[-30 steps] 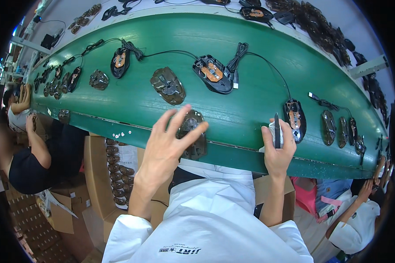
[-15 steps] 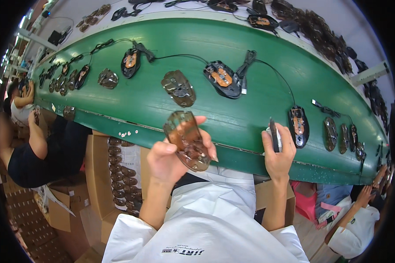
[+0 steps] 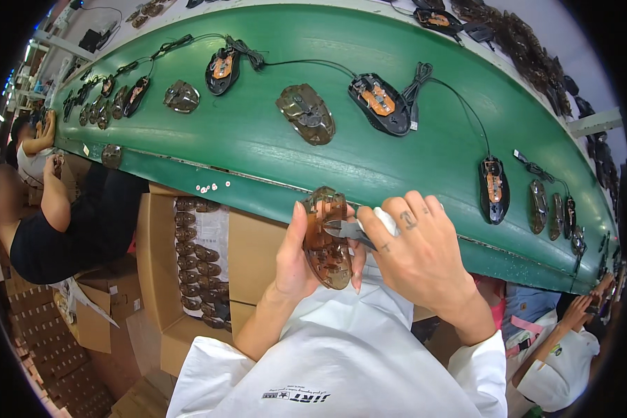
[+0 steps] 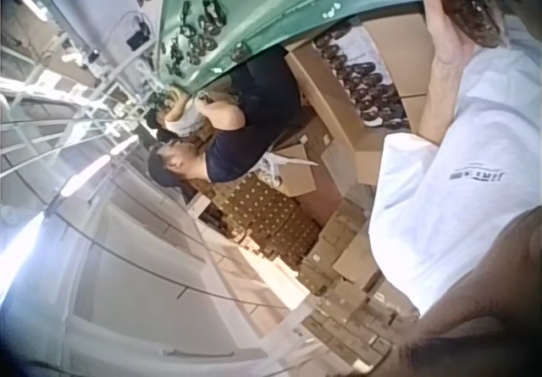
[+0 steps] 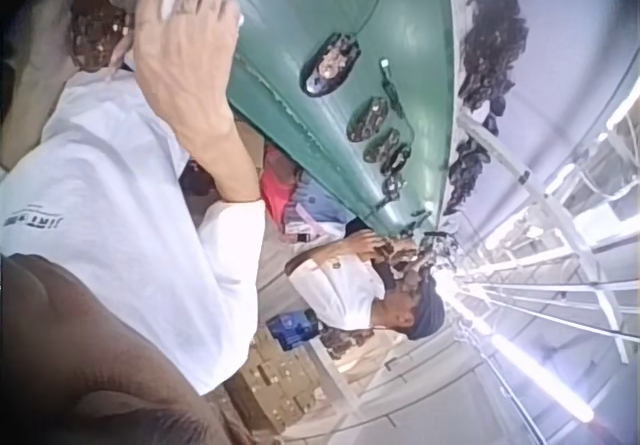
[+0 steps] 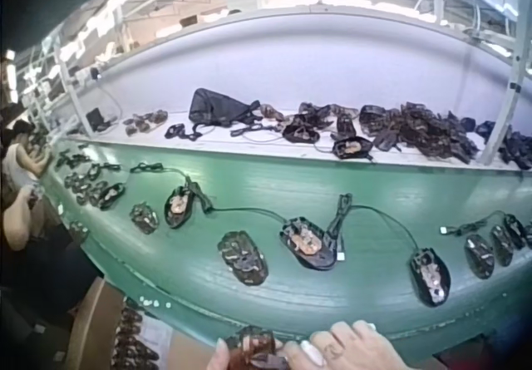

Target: Cleaning and inspecting computer mouse shells at an assembly line station.

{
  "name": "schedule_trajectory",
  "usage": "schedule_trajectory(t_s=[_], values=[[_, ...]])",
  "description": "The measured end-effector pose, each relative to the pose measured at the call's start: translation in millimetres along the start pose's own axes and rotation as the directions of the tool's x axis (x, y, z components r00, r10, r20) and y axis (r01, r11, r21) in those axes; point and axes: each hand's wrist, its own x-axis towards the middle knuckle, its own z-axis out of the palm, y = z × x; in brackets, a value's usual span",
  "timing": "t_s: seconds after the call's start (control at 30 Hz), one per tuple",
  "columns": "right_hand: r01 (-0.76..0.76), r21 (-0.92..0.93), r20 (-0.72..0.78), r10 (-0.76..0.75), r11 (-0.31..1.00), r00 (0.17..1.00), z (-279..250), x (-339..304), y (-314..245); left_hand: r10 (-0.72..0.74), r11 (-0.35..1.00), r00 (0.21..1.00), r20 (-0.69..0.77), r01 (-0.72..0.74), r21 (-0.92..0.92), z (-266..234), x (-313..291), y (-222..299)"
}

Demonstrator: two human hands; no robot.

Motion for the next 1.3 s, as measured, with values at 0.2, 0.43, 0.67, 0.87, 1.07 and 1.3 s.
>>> schedule_trajectory(t_s=[0.2, 0.43, 0.67, 0.87, 1.07, 1.3], values=[[0.114, -0.106, -0.017, -0.117, 0.988, 0.993, 4, 10, -11, 0.05, 0.995, 0.998, -0.044, -0.046, 0.089, 9, -5, 8], [0.097, -0.059, -0.032, -0.099, 0.994, 0.995, -1, 17, -11, 0.01, 1.0, 1.0, -0.019, -0.011, -0.017, 6, -6, 17], [-0.134, -0.046, -0.027, 0.133, 0.99, 0.991, -1, 5, 28, 0.036, 0.995, 0.999, 0.034, -0.033, -0.098, -15, -2, 21], [-0.218, -0.357, 0.003, 0.235, 0.908, 0.972, 8, -7, 46, -0.002, 0.999, 1.0, 0.012, 0.003, -0.052, -14, -5, 23], [-0.252, -0.089, 0.014, 0.254, 0.964, 0.967, -2, -14, 37, -0.052, 0.997, 0.998, 0.02, 0.053, -0.048, -4, -3, 22], [-0.231, 0.703, -0.033, 0.356, 0.672, 0.934, 2, 11, 2, -0.243, 0.959, 0.928, 0.282, 0.273, -0.074, -14, -1, 23]])
